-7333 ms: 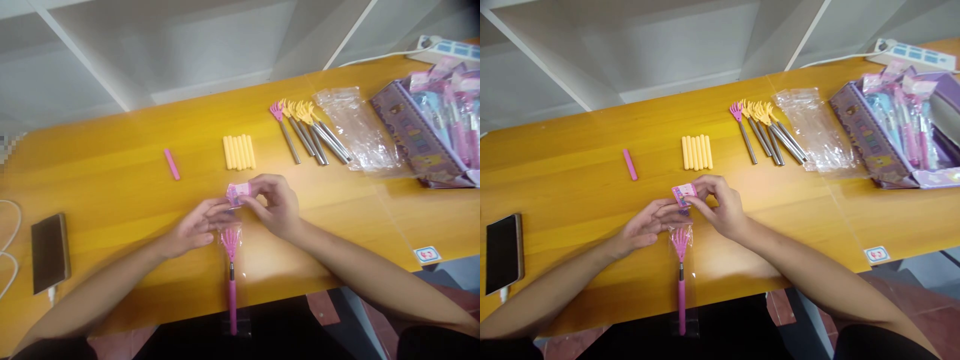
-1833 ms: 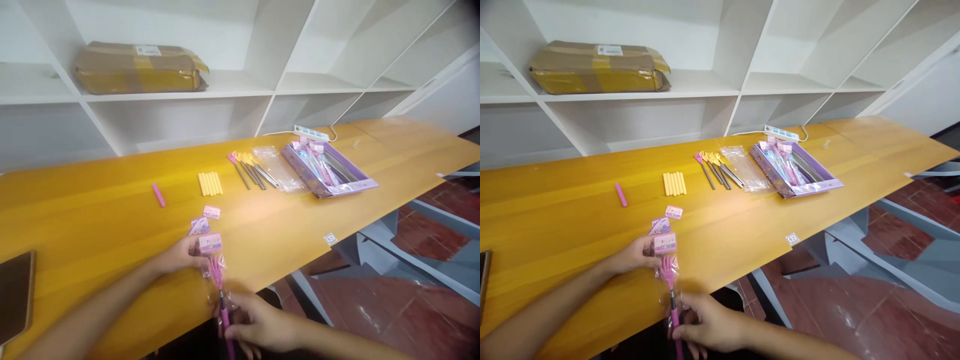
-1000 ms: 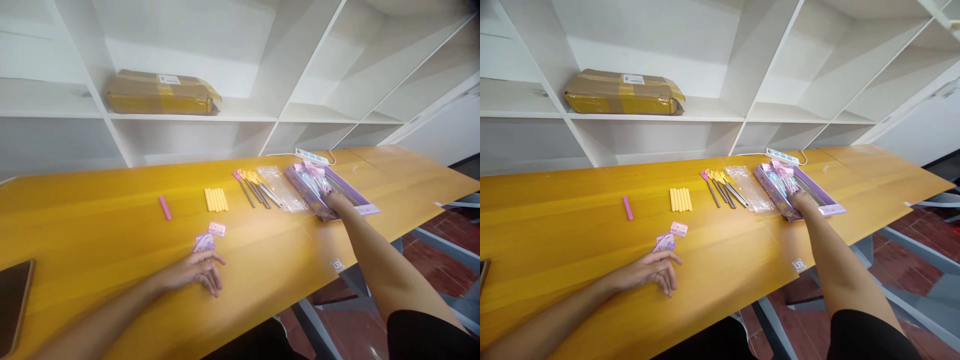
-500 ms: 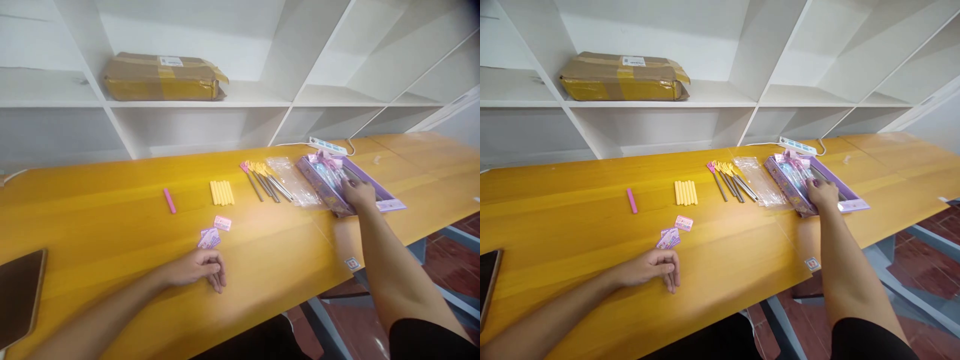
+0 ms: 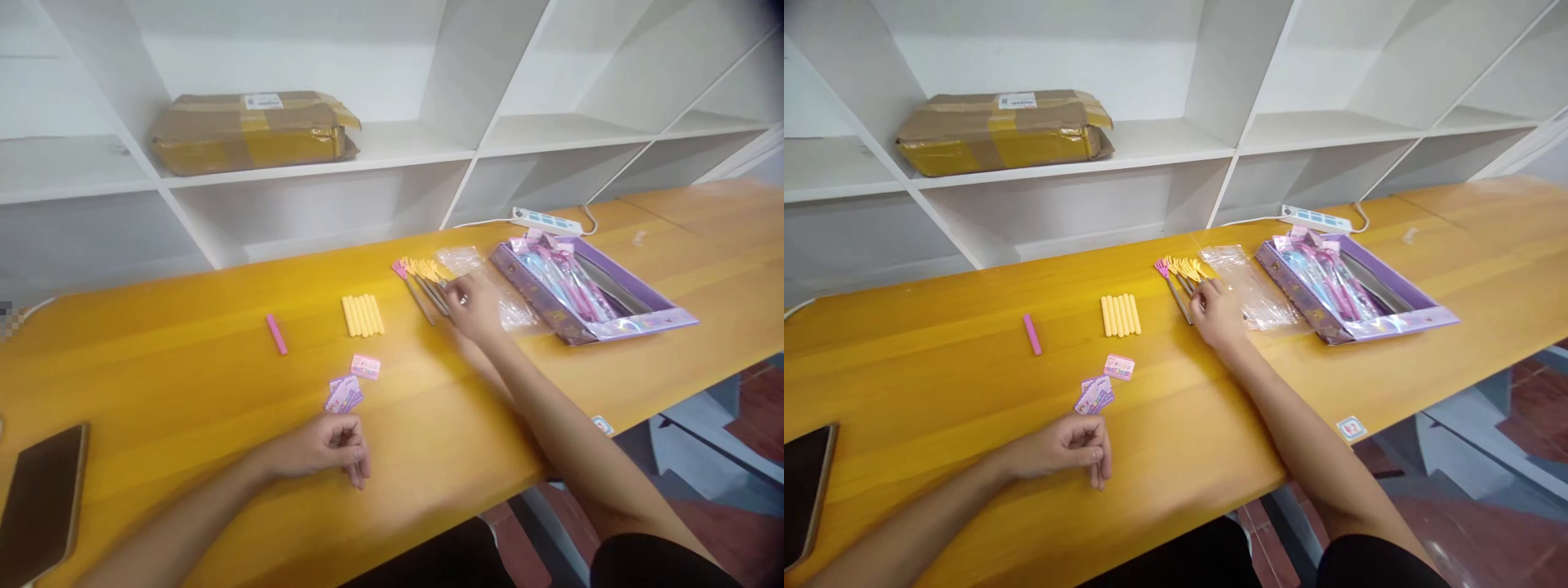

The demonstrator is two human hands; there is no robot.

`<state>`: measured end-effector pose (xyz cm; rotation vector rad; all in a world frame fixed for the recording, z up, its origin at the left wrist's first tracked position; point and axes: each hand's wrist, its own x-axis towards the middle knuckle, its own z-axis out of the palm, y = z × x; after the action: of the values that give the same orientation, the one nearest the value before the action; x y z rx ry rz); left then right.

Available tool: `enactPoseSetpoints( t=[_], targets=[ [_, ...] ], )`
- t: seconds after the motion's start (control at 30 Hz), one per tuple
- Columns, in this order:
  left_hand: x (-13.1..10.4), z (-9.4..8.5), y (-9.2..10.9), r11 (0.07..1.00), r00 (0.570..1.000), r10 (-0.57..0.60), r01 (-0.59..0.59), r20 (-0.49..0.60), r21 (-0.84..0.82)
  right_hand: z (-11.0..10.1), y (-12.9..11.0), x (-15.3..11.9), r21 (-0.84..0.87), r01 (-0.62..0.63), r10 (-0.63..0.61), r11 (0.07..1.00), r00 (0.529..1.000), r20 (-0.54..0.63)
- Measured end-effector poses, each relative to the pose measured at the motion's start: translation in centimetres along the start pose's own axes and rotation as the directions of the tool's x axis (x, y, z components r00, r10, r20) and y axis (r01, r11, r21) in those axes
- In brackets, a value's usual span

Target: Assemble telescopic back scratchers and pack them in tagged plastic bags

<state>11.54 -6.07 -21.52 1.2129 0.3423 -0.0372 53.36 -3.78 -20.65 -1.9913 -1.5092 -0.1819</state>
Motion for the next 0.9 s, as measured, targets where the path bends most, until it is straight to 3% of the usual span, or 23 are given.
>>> enactPoseSetpoints(
  t=[0.1, 0.2, 0.27, 0.33, 0.4, 0.43, 0.47, 0.5, 0.53, 0.57, 0.67, 0.9],
  targets=[
    [0.0, 0.2, 0.6, 0.999, 1.0, -0.022, 0.022, 0.009, 0.026, 2.7, -2.4, -2.3, -0.055, 0.114, -0.111, 0.992, 0.993, 0.046],
    [-0.2, 0.5, 1.2, 0.987, 0.999, -0.016, 0.01, 0.031, 0.16, 3.6, -2.7, -3.3, -0.141, 0.17, -0.161, 0.975, 0.984, 0.072],
    [-0.5, 0.0, 1.5, 0.93, 0.995, 0.087, -0.066, -0.04, 0.36, 3.6, -2.4, -3.3, -0.188, 0.153, -0.142, 0.97, 0.987, 0.069],
    [-1.2, -1.5, 1.7, 0.825, 0.942, 0.27, -0.12, -0.199, 0.552, 3.5, -2.1, -3.0, -0.224, 0.134, -0.121, 0.965, 0.99, 0.074],
    [-2.0, -3.9, 2.2, 0.756, 0.818, 0.418, -0.074, -0.394, 0.65, 3.5, -1.8, -2.7, -0.234, 0.136, -0.116, 0.963, 0.989, 0.096],
    [-2.4, -5.2, 2.5, 0.716, 0.717, 0.491, -0.008, -0.496, 0.698, 3.5, -1.8, -2.6, -0.226, 0.141, -0.118, 0.964, 0.987, 0.113],
    [-2.6, -6.4, 2.9, 0.613, 0.548, 0.603, 0.145, -0.579, 0.776, 3.6, -1.7, -2.4, -0.213, 0.147, -0.121, 0.966, 0.984, 0.132],
    [-2.8, -7.5, 3.2, 0.523, 0.445, 0.667, 0.292, -0.597, 0.801, 3.6, -1.7, -2.3, -0.197, 0.153, -0.124, 0.968, 0.981, 0.15],
    [-2.9, -8.4, 3.5, 0.444, 0.399, 0.695, 0.415, -0.598, 0.794, 3.7, -1.7, -2.2, -0.183, 0.159, -0.129, 0.97, 0.978, 0.163],
    [-2.8, -9.0, 3.7, 0.375, 0.394, 0.697, 0.512, -0.599, 0.773, 3.7, -1.8, -2.2, -0.174, 0.163, -0.133, 0.971, 0.976, 0.171],
    [-2.4, -9.5, 3.8, 0.259, 0.474, 0.591, 0.655, -0.653, 0.71, 3.9, -2.0, -2.2, -0.161, 0.154, -0.128, 0.975, 0.978, 0.162],
    [-2.0, -8.9, 3.4, 0.147, 0.527, 0.549, 0.703, -0.649, 0.695, 3.6, -2.6, -2.7, -0.124, 0.099, -0.079, 0.987, 0.985, 0.151]
  ],
)
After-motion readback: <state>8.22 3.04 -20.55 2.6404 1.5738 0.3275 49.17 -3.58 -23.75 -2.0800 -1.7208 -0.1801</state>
